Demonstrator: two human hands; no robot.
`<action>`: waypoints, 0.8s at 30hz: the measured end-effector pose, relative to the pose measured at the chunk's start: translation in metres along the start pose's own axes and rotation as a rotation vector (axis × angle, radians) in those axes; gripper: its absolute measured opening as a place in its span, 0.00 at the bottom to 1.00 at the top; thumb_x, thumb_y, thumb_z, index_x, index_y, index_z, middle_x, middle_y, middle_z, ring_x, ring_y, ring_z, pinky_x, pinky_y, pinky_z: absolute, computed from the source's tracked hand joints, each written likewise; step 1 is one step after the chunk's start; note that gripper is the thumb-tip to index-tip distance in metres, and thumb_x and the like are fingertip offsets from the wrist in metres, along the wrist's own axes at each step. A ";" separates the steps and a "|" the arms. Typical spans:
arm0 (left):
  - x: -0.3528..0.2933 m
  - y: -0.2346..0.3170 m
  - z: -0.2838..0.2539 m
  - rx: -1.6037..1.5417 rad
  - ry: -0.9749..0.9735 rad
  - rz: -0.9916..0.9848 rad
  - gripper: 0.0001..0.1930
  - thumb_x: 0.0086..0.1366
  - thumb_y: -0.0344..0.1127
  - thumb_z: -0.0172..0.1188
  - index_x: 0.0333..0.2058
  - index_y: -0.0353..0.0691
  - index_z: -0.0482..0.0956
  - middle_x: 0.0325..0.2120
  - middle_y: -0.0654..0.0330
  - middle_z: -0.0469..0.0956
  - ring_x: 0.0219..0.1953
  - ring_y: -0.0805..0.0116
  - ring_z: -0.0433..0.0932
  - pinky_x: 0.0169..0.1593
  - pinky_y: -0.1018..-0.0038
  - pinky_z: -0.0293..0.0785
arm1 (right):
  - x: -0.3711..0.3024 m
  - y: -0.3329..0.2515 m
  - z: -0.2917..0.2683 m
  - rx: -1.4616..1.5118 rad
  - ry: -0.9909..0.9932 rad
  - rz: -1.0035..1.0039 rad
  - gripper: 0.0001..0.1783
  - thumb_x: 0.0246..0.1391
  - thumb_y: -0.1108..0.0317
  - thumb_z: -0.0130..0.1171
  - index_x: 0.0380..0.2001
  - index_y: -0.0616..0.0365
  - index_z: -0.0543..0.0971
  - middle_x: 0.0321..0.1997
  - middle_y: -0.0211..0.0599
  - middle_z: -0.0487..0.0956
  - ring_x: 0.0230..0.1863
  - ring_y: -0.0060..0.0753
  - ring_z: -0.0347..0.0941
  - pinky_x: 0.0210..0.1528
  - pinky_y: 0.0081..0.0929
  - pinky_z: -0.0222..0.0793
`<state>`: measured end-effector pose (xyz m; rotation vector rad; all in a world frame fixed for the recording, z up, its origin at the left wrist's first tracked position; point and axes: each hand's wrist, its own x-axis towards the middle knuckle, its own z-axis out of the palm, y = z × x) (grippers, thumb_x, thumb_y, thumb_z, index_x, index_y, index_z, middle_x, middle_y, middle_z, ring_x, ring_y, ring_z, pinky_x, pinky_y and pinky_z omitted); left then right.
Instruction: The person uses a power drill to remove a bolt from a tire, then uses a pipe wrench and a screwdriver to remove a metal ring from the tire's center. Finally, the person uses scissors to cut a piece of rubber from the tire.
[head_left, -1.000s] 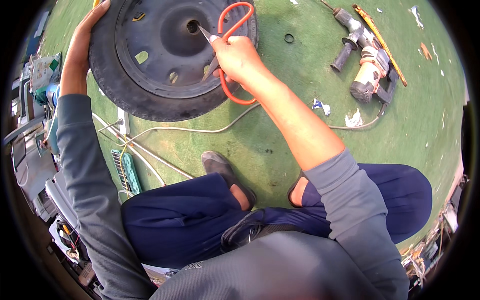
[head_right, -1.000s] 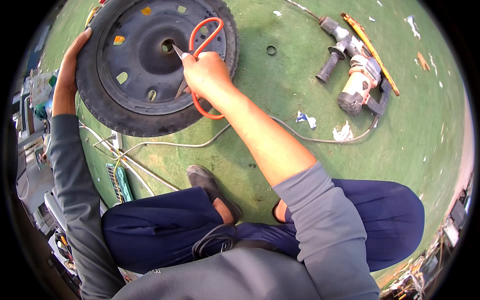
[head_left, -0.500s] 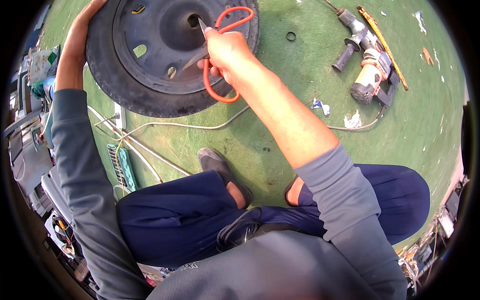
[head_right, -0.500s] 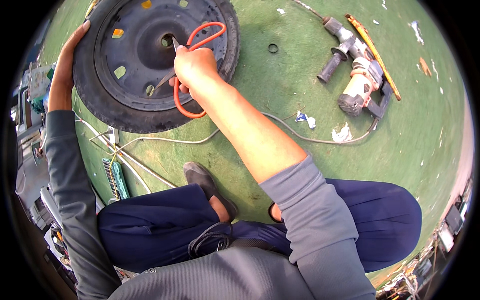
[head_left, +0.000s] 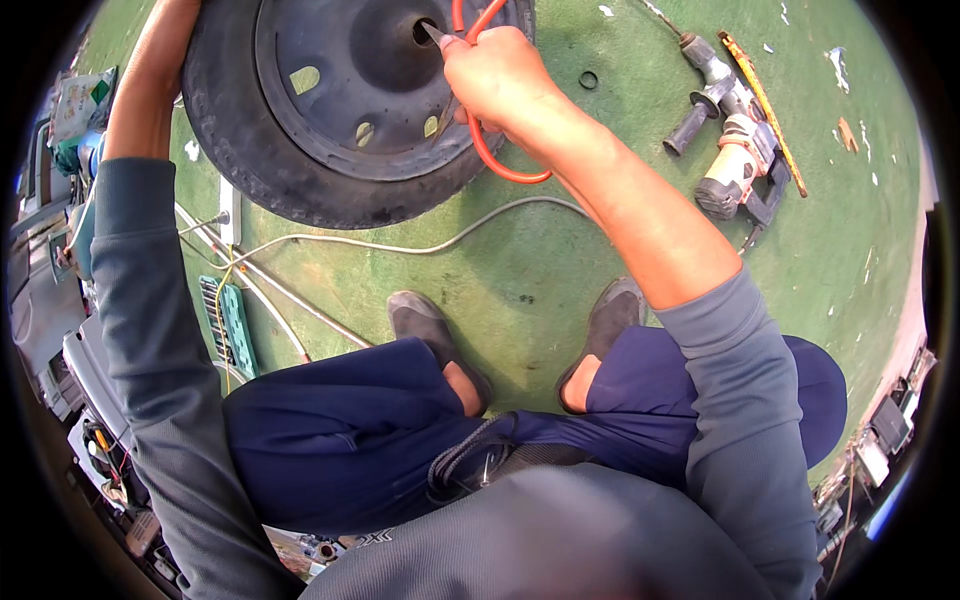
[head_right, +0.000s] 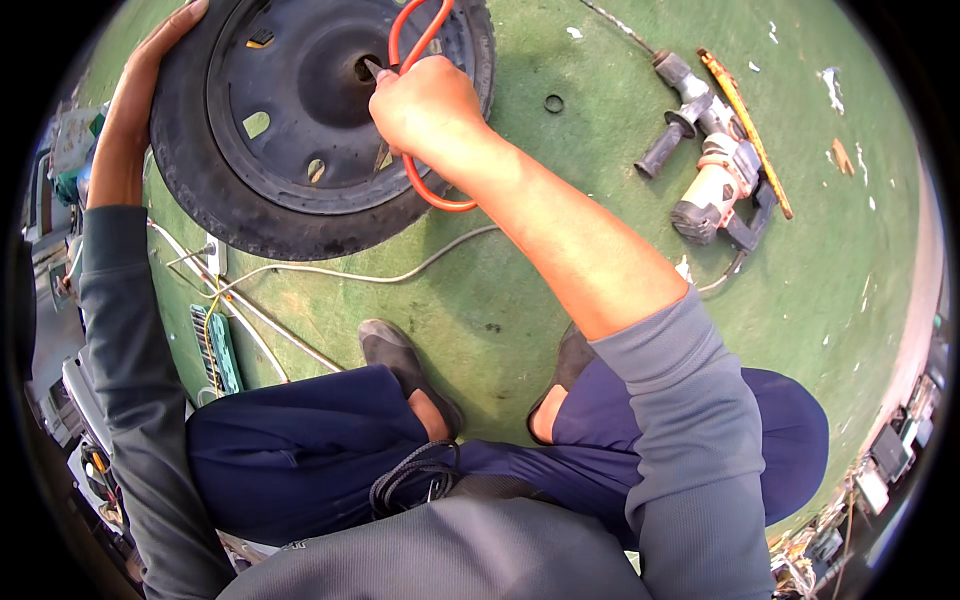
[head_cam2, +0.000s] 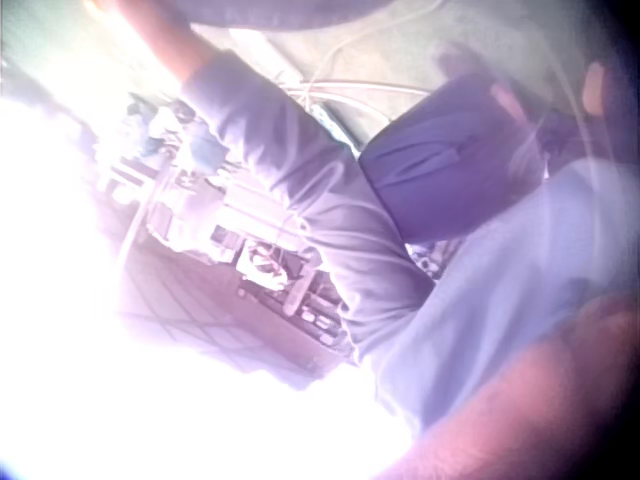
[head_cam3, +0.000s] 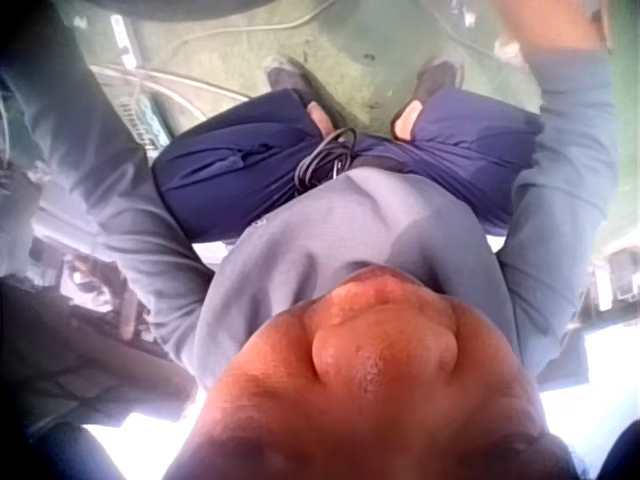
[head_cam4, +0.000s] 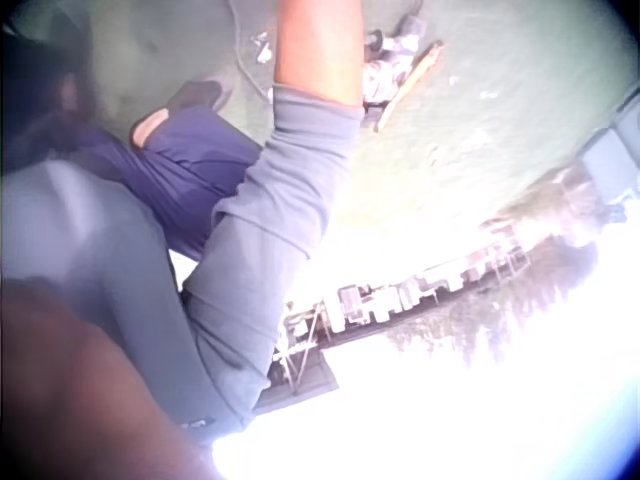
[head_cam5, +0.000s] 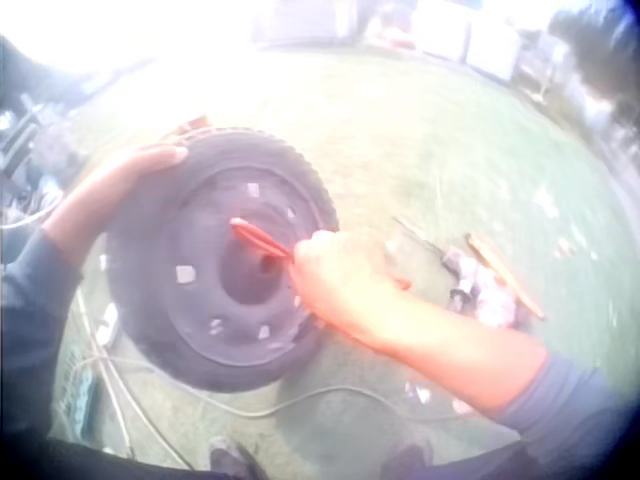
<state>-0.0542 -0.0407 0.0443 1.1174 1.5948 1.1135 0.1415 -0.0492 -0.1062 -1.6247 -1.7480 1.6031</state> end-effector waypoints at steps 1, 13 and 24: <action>-0.002 0.003 0.011 0.017 -0.033 0.046 0.25 0.73 0.40 0.58 0.63 0.29 0.73 0.54 0.54 0.81 0.53 0.69 0.80 0.56 0.73 0.76 | 0.004 0.010 -0.002 -0.128 0.050 -0.105 0.24 0.69 0.54 0.53 0.38 0.69 0.83 0.31 0.55 0.85 0.36 0.52 0.85 0.46 0.41 0.79; 0.001 -0.019 -0.004 0.300 -0.070 0.179 0.30 0.69 0.37 0.61 0.66 0.28 0.70 0.61 0.51 0.76 0.61 0.63 0.75 0.65 0.71 0.68 | -0.003 0.000 -0.060 -0.799 0.143 -0.516 0.18 0.62 0.56 0.61 0.35 0.61 0.87 0.32 0.51 0.86 0.37 0.55 0.85 0.43 0.49 0.81; -0.060 -0.016 -0.007 0.188 0.085 0.152 0.26 0.69 0.36 0.61 0.62 0.28 0.75 0.55 0.50 0.80 0.55 0.63 0.80 0.60 0.71 0.73 | 0.003 -0.020 -0.054 -1.141 0.144 -0.619 0.10 0.59 0.65 0.61 0.34 0.58 0.88 0.34 0.46 0.87 0.38 0.48 0.86 0.40 0.43 0.83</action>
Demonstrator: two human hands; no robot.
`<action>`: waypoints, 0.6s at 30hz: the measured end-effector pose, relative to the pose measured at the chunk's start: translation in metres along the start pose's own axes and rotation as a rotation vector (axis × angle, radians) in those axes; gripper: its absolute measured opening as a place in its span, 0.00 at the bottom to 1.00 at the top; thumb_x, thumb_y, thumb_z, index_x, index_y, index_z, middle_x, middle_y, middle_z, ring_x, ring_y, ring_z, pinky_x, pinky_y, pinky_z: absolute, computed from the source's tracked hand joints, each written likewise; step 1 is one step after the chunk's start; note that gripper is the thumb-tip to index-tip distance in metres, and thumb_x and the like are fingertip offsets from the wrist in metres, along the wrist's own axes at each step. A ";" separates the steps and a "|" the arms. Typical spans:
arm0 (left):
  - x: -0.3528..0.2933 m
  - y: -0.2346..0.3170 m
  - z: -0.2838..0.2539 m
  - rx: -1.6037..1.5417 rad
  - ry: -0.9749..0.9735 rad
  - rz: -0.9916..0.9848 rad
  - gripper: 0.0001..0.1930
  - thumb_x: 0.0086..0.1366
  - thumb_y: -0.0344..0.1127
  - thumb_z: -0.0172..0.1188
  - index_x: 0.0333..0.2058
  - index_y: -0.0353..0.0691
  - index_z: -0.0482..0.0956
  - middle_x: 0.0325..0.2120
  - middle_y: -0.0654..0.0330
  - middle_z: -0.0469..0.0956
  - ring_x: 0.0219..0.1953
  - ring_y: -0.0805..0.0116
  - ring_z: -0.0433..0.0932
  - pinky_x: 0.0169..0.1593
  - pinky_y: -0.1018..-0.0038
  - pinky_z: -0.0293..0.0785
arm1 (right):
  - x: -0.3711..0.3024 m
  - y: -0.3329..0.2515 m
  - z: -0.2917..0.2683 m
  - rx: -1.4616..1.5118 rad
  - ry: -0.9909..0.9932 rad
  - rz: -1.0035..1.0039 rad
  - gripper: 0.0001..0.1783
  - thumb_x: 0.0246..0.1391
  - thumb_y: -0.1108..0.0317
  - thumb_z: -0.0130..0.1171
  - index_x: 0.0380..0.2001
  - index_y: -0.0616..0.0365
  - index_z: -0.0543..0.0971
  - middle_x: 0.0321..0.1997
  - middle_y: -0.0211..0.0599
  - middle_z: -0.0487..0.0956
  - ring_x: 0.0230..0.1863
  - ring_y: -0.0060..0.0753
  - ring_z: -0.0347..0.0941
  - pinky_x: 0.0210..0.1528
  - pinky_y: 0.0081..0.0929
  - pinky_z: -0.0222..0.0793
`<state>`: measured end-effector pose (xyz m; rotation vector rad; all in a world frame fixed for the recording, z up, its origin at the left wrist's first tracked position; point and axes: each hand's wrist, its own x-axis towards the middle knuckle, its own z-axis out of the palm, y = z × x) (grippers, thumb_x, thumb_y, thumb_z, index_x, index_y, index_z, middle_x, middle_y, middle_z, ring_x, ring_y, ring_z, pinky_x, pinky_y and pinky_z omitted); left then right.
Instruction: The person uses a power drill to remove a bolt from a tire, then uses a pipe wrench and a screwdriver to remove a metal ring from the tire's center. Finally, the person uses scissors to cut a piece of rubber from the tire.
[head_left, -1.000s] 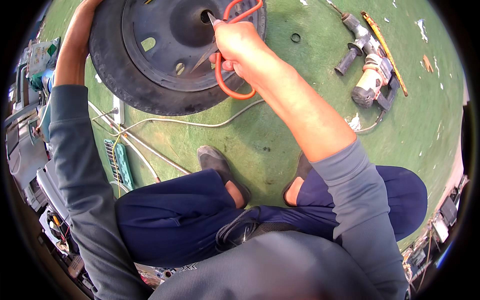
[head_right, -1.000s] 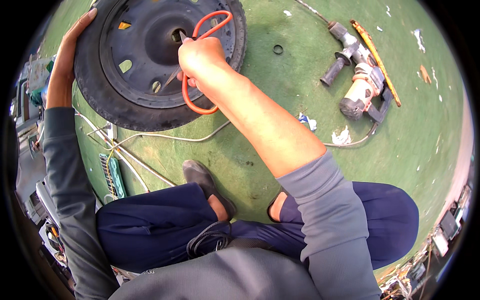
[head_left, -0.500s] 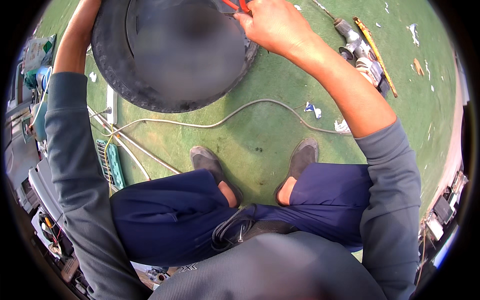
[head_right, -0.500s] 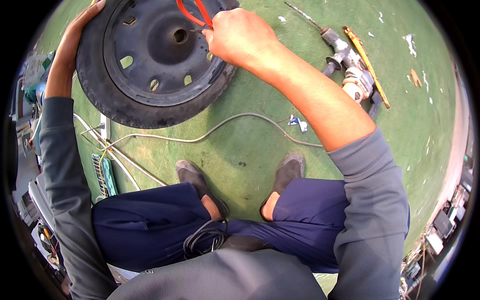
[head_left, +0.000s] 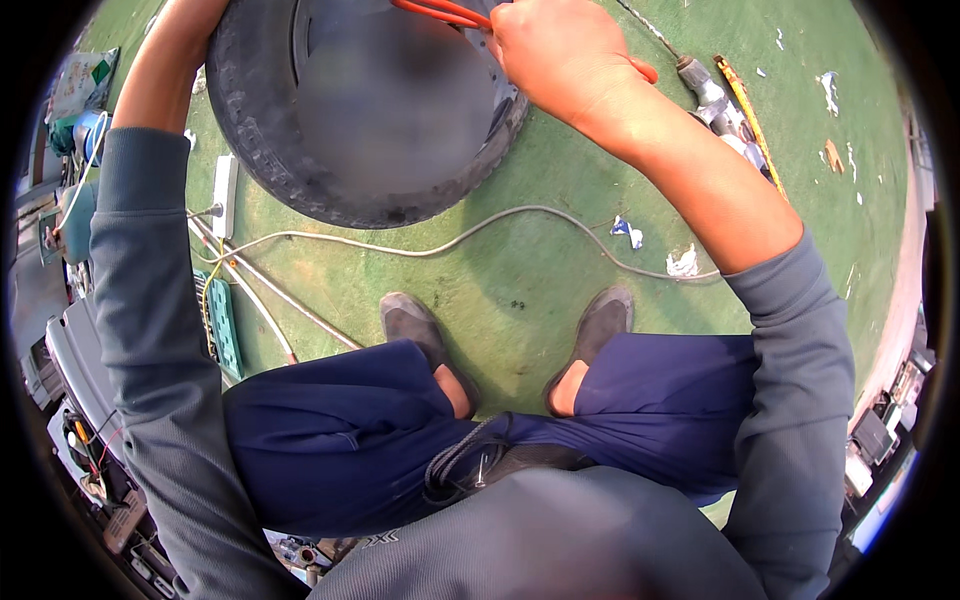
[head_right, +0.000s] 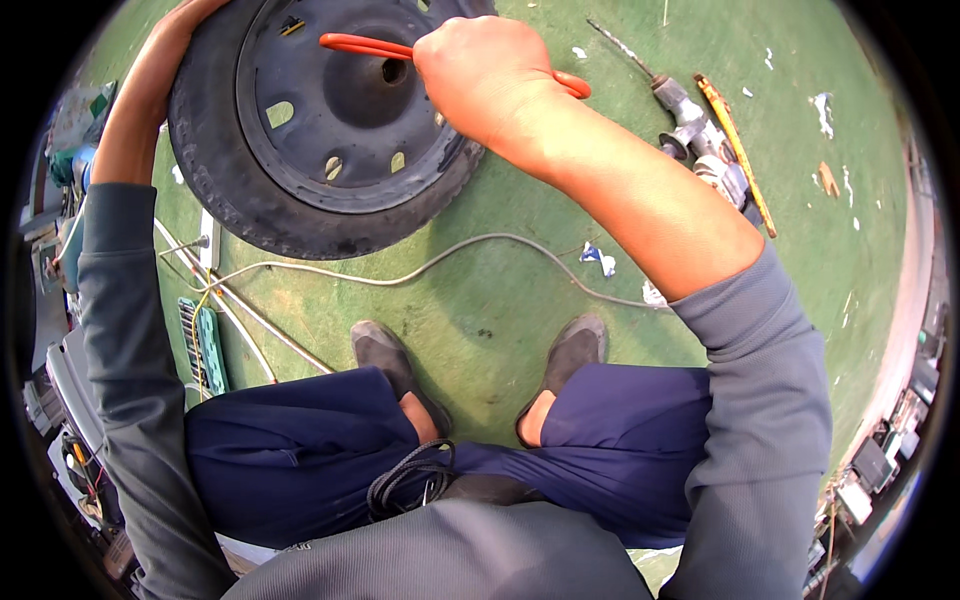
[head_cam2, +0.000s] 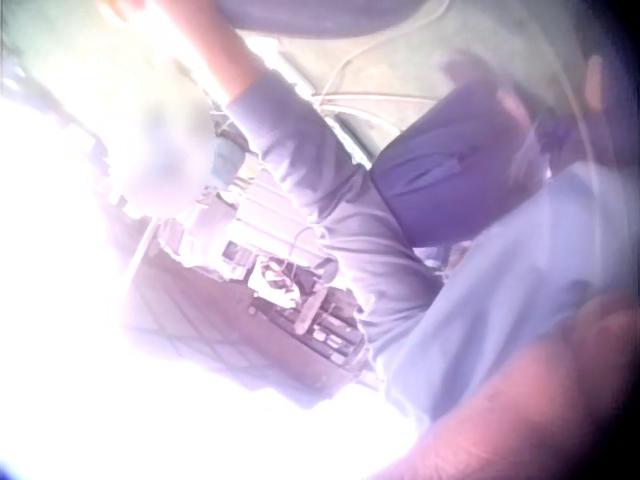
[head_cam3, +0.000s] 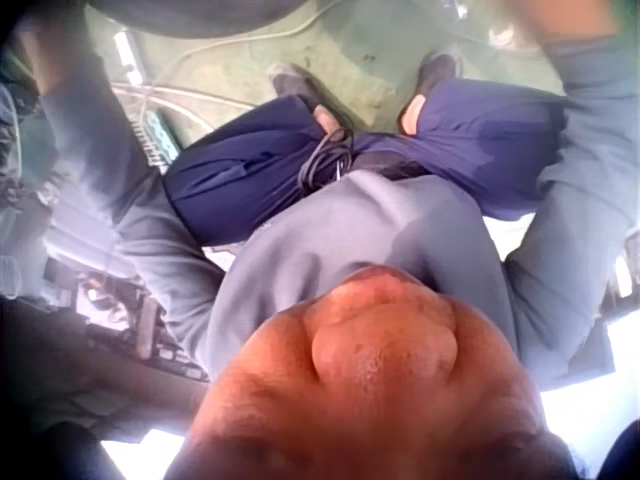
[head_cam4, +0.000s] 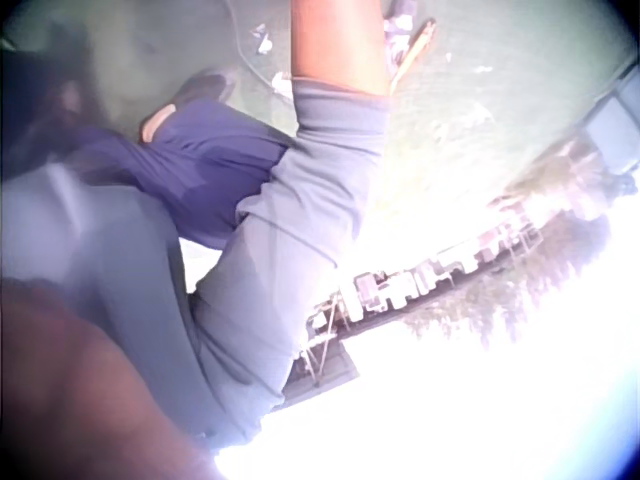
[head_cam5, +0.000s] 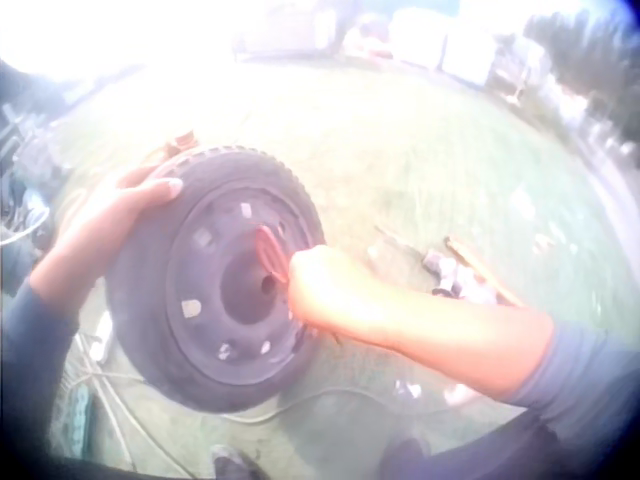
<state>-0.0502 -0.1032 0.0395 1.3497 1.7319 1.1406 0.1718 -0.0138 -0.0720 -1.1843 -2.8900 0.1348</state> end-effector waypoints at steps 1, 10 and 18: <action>-0.007 0.003 0.000 -0.014 0.024 -0.018 0.26 0.68 0.36 0.62 0.62 0.27 0.75 0.54 0.50 0.81 0.54 0.63 0.80 0.58 0.71 0.74 | 0.000 -0.001 -0.001 -0.001 -0.036 0.009 0.10 0.59 0.66 0.61 0.34 0.58 0.88 0.34 0.46 0.87 0.38 0.47 0.87 0.40 0.42 0.83; -0.056 0.002 0.010 0.000 0.227 0.255 0.35 0.63 0.47 0.67 0.62 0.26 0.73 0.52 0.51 0.81 0.54 0.61 0.80 0.59 0.69 0.74 | -0.001 0.009 -0.004 0.362 -0.139 0.155 0.18 0.58 0.60 0.60 0.33 0.67 0.86 0.29 0.58 0.83 0.36 0.61 0.83 0.45 0.51 0.79; -0.048 -0.038 -0.056 0.115 0.360 -0.036 0.32 0.66 0.50 0.63 0.61 0.34 0.72 0.44 0.51 0.81 0.43 0.65 0.79 0.45 0.70 0.76 | -0.007 -0.008 -0.028 0.196 -0.136 0.130 0.11 0.54 0.71 0.61 0.39 0.62 0.87 0.34 0.50 0.87 0.38 0.50 0.86 0.42 0.44 0.81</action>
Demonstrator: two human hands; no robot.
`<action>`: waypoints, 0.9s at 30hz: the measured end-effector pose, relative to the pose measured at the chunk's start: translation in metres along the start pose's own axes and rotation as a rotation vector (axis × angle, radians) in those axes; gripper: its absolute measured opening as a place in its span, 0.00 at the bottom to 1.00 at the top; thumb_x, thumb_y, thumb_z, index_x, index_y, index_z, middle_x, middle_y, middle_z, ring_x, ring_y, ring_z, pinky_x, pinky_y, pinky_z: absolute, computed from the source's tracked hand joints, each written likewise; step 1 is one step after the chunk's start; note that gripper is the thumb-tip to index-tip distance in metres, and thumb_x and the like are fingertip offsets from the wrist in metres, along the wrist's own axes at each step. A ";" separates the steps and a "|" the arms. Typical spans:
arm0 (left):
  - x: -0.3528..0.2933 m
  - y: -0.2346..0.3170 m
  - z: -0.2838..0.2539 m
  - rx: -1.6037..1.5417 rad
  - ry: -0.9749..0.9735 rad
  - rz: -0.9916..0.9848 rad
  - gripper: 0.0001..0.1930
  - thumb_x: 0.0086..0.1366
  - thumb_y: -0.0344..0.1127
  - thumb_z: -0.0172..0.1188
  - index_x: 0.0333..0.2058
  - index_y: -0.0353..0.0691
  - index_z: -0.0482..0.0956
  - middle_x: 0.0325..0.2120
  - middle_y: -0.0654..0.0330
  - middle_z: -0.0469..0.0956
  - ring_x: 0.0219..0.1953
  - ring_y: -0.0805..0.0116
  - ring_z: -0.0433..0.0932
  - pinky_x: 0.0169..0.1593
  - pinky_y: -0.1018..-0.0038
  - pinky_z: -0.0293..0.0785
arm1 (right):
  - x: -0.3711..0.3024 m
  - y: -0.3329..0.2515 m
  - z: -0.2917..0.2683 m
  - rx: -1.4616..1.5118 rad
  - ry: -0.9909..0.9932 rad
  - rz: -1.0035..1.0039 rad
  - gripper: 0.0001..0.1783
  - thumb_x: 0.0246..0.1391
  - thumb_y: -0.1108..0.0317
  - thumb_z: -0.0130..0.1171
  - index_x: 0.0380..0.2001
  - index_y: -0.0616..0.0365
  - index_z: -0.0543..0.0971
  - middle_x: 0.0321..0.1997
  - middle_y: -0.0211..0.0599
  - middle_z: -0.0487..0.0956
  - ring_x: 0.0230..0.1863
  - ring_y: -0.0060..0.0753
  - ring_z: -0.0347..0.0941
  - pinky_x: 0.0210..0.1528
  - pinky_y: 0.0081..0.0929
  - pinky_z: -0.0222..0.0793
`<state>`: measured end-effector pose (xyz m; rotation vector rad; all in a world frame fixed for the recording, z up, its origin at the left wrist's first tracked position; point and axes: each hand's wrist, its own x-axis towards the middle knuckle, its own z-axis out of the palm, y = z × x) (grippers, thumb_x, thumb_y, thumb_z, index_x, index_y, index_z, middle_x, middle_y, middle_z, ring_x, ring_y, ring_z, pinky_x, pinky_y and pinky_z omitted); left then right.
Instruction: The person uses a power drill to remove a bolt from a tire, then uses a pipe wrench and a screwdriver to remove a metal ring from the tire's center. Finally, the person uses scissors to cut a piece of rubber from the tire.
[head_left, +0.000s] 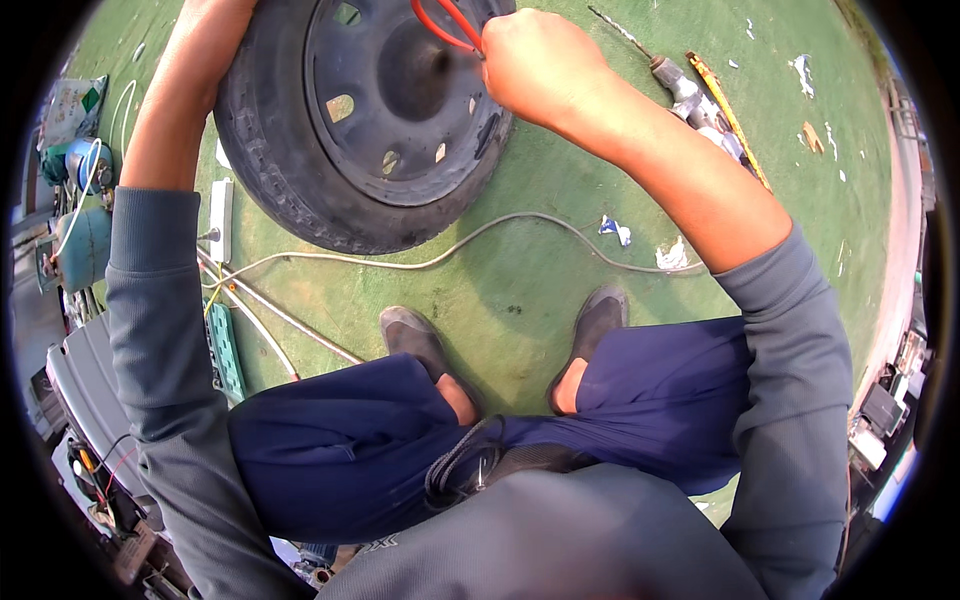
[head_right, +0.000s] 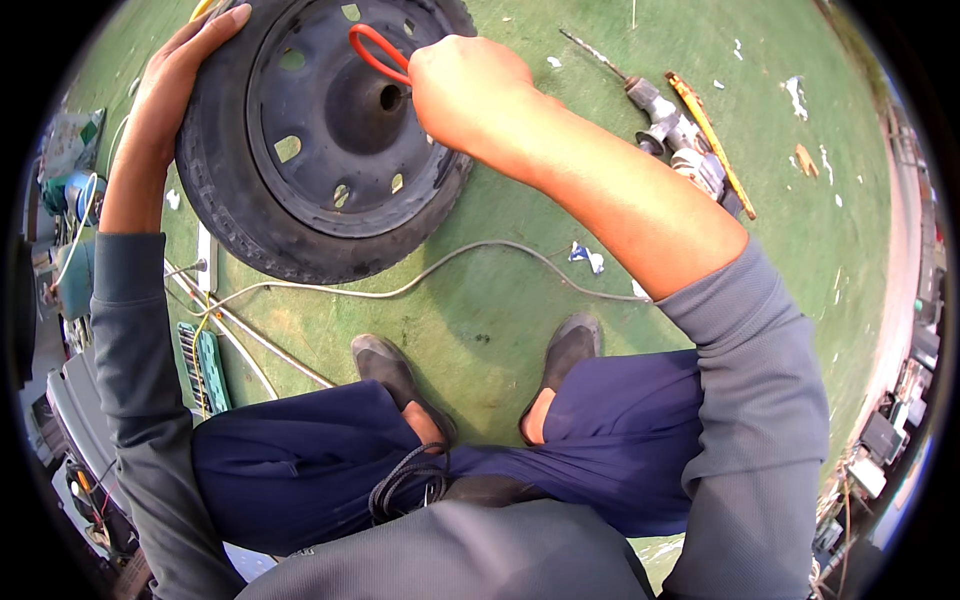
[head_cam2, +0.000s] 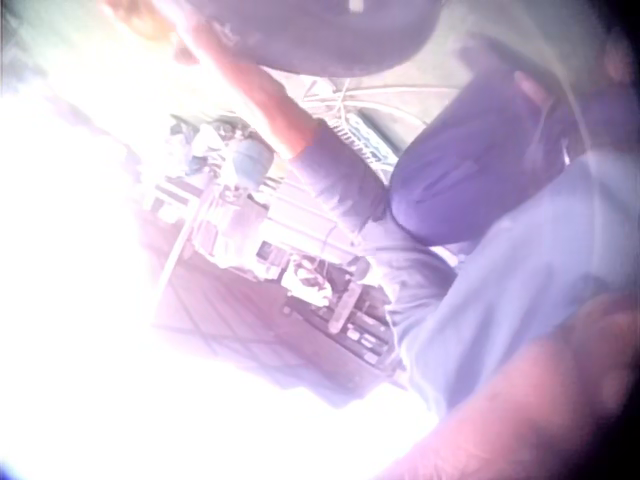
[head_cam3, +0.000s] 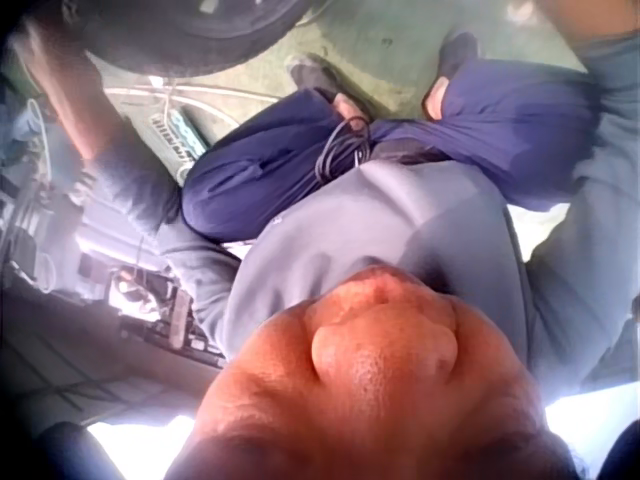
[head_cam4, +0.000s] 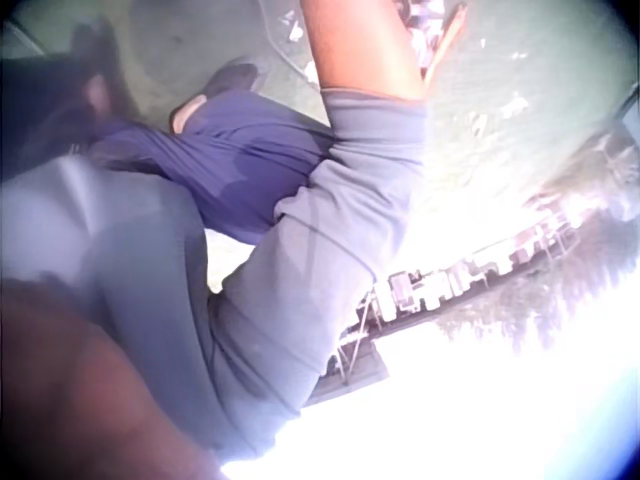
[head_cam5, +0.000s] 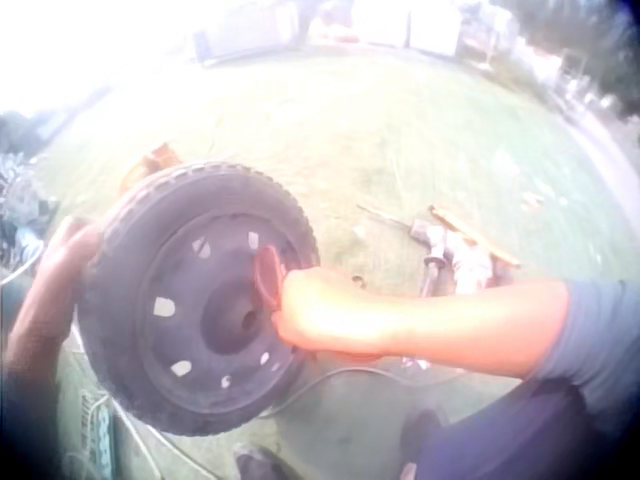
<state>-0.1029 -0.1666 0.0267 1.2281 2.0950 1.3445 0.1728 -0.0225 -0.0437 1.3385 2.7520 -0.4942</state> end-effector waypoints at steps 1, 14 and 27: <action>0.014 -0.001 0.005 0.046 0.042 -0.069 0.32 0.66 0.50 0.64 0.62 0.34 0.73 0.44 0.51 0.81 0.44 0.65 0.79 0.45 0.70 0.76 | 0.001 -0.001 -0.003 0.057 -0.032 -0.008 0.11 0.53 0.72 0.61 0.38 0.62 0.87 0.34 0.50 0.87 0.38 0.50 0.86 0.42 0.44 0.81; 0.016 0.019 0.039 -0.109 -0.261 0.110 0.35 0.63 0.42 0.72 0.64 0.29 0.74 0.54 0.50 0.81 0.54 0.66 0.81 0.59 0.74 0.74 | -0.005 0.013 0.010 0.758 -0.580 0.413 0.21 0.63 0.55 0.62 0.24 0.63 0.80 0.20 0.40 0.80 0.15 0.30 0.74 0.14 0.32 0.66; 0.036 0.040 0.025 0.122 -0.409 -0.111 0.37 0.64 0.54 0.69 0.61 0.29 0.75 0.48 0.51 0.83 0.48 0.68 0.82 0.54 0.74 0.75 | -0.031 -0.012 0.018 0.374 -0.205 0.164 0.21 0.59 0.56 0.66 0.29 0.68 0.84 0.27 0.54 0.83 0.36 0.54 0.84 0.44 0.48 0.77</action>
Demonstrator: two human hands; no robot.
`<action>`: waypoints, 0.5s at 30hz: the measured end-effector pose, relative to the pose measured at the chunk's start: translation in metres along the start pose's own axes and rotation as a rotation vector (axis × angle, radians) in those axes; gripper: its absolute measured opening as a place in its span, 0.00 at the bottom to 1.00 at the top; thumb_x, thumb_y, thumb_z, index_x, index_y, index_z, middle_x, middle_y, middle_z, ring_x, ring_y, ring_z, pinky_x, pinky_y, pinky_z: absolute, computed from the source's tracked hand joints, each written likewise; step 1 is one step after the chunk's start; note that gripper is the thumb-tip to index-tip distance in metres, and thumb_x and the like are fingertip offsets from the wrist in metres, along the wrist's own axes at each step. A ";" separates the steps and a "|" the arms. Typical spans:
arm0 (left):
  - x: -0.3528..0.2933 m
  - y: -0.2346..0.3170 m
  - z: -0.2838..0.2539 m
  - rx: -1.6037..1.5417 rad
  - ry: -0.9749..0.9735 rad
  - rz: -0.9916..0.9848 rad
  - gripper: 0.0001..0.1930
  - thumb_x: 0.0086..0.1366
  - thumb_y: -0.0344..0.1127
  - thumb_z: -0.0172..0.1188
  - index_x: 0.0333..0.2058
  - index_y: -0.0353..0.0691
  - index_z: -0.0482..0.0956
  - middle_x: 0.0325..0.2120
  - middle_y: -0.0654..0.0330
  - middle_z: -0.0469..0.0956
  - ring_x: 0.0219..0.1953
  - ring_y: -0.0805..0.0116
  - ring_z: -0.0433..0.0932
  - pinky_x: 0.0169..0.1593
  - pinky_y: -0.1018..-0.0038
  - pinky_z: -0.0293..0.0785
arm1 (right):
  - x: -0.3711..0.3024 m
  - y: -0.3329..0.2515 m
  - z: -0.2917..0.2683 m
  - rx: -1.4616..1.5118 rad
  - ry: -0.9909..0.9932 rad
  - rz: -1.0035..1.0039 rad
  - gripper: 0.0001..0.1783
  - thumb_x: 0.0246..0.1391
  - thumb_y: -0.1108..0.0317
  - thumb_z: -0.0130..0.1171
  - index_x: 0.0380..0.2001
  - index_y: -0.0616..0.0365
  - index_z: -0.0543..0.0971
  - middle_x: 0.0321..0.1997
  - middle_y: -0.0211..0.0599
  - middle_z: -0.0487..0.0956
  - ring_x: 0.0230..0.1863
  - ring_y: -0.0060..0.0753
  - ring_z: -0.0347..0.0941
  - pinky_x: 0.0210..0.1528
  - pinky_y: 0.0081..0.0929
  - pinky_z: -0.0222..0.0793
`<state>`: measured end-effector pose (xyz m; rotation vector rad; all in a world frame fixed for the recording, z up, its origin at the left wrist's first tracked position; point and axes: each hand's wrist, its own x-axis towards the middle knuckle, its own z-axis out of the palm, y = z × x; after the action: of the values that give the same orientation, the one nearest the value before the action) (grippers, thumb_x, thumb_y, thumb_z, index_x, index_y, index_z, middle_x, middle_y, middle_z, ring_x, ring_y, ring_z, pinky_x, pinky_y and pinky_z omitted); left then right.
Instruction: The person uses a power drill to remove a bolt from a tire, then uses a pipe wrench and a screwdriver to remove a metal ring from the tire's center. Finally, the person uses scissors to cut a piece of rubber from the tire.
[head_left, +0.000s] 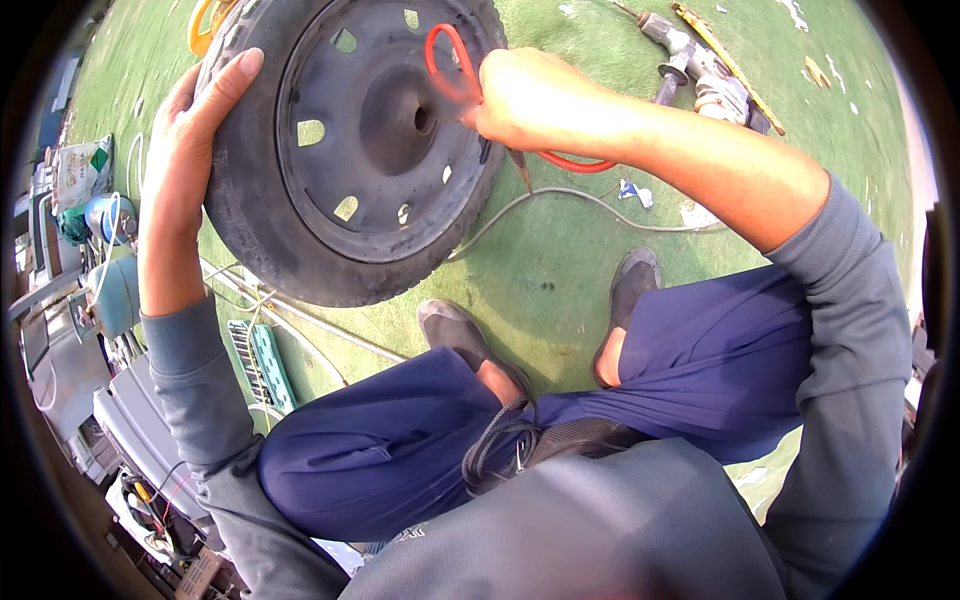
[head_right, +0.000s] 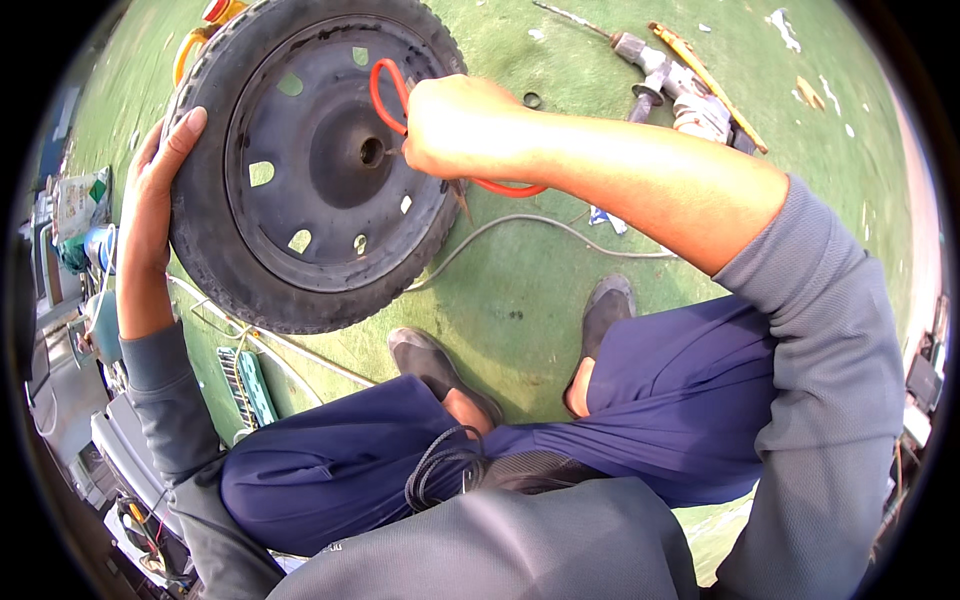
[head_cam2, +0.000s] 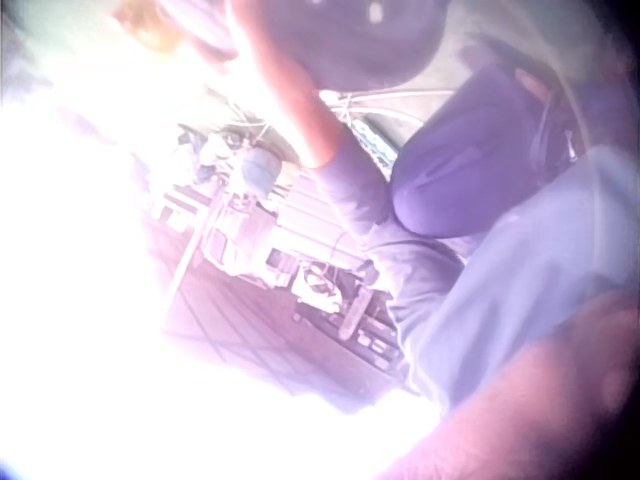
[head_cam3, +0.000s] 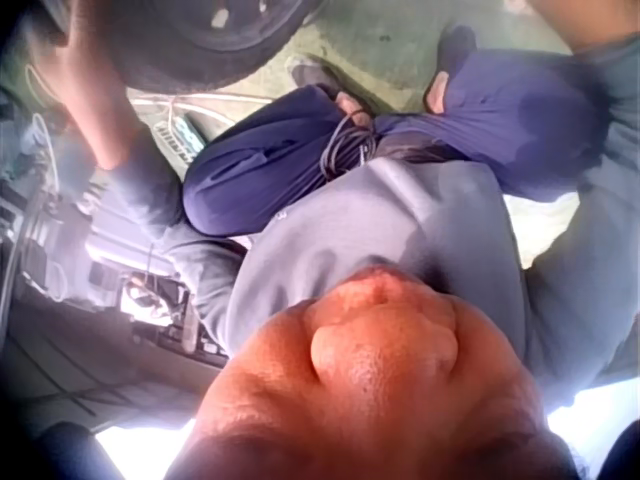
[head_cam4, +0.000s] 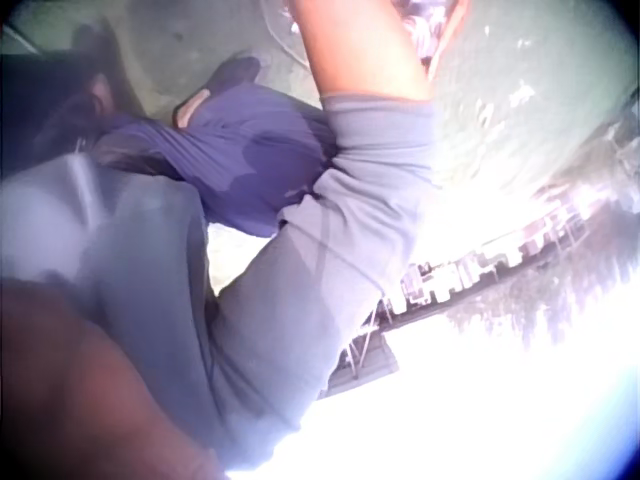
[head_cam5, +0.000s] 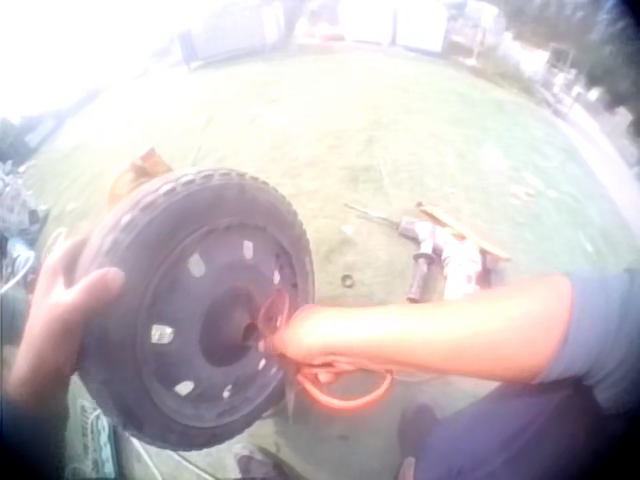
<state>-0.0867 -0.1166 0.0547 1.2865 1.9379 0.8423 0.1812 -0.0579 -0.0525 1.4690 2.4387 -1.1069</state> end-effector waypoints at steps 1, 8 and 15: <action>-0.002 0.002 0.004 -0.094 -0.074 -0.037 0.36 0.64 0.53 0.69 0.60 0.29 0.75 0.47 0.51 0.83 0.47 0.68 0.83 0.53 0.75 0.76 | 0.000 0.003 0.000 0.005 0.030 -0.002 0.21 0.59 0.56 0.66 0.29 0.68 0.84 0.27 0.53 0.83 0.35 0.54 0.84 0.43 0.48 0.77; -0.001 0.002 0.011 -0.212 -0.110 -0.047 0.31 0.63 0.48 0.71 0.55 0.29 0.78 0.44 0.53 0.85 0.41 0.68 0.85 0.47 0.76 0.79 | 0.000 0.006 0.005 -0.040 0.108 -0.012 0.21 0.58 0.55 0.66 0.29 0.67 0.84 0.24 0.53 0.82 0.33 0.55 0.83 0.42 0.48 0.77; -0.002 0.013 0.020 -0.156 -0.063 -0.025 0.32 0.63 0.49 0.71 0.55 0.28 0.78 0.44 0.53 0.84 0.42 0.69 0.84 0.51 0.75 0.77 | 0.009 -0.004 -0.001 -0.025 -0.053 0.031 0.22 0.61 0.56 0.65 0.28 0.69 0.82 0.21 0.53 0.80 0.27 0.54 0.82 0.35 0.48 0.78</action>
<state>-0.0637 -0.1117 0.0538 1.1808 1.7977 0.9104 0.1737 -0.0518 -0.0540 1.4455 2.3776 -1.0908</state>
